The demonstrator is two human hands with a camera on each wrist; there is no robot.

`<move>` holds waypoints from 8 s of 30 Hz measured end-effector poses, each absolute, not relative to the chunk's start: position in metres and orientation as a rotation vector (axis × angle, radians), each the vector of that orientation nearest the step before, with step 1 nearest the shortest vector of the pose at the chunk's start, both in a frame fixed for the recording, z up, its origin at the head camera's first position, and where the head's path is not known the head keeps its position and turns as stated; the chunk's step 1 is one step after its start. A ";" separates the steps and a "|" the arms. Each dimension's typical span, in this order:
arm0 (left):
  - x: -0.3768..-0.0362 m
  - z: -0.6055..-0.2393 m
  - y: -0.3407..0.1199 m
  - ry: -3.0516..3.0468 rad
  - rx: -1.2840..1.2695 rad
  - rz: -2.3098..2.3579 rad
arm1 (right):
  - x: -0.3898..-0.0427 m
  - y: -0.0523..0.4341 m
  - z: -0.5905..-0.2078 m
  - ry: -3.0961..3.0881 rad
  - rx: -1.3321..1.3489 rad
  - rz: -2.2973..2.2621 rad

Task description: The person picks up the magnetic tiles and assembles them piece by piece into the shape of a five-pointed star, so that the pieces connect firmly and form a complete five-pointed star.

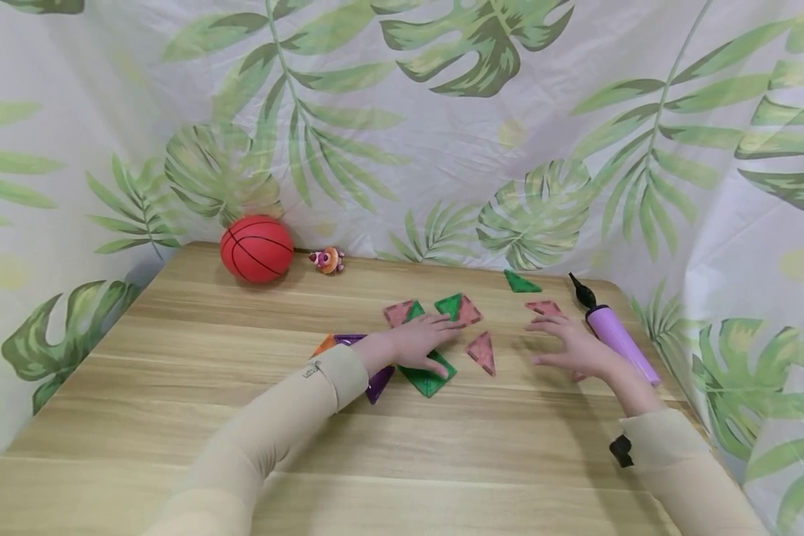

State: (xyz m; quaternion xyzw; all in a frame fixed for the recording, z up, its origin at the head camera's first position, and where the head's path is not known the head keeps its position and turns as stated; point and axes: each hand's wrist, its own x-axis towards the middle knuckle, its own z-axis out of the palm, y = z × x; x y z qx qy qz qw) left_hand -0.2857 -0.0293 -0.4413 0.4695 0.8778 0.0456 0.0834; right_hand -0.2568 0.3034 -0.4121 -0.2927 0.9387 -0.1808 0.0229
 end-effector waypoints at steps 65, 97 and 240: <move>-0.280 -0.444 -0.015 2.452 1.340 0.252 | -0.264 0.258 -0.439 2.804 -0.947 -0.486; -0.280 -0.443 -0.018 2.423 1.440 0.272 | -0.316 0.319 -0.437 3.038 -0.522 -0.521; -0.323 -0.450 0.052 2.603 1.153 0.253 | -0.351 0.326 -0.444 3.057 -0.252 -0.619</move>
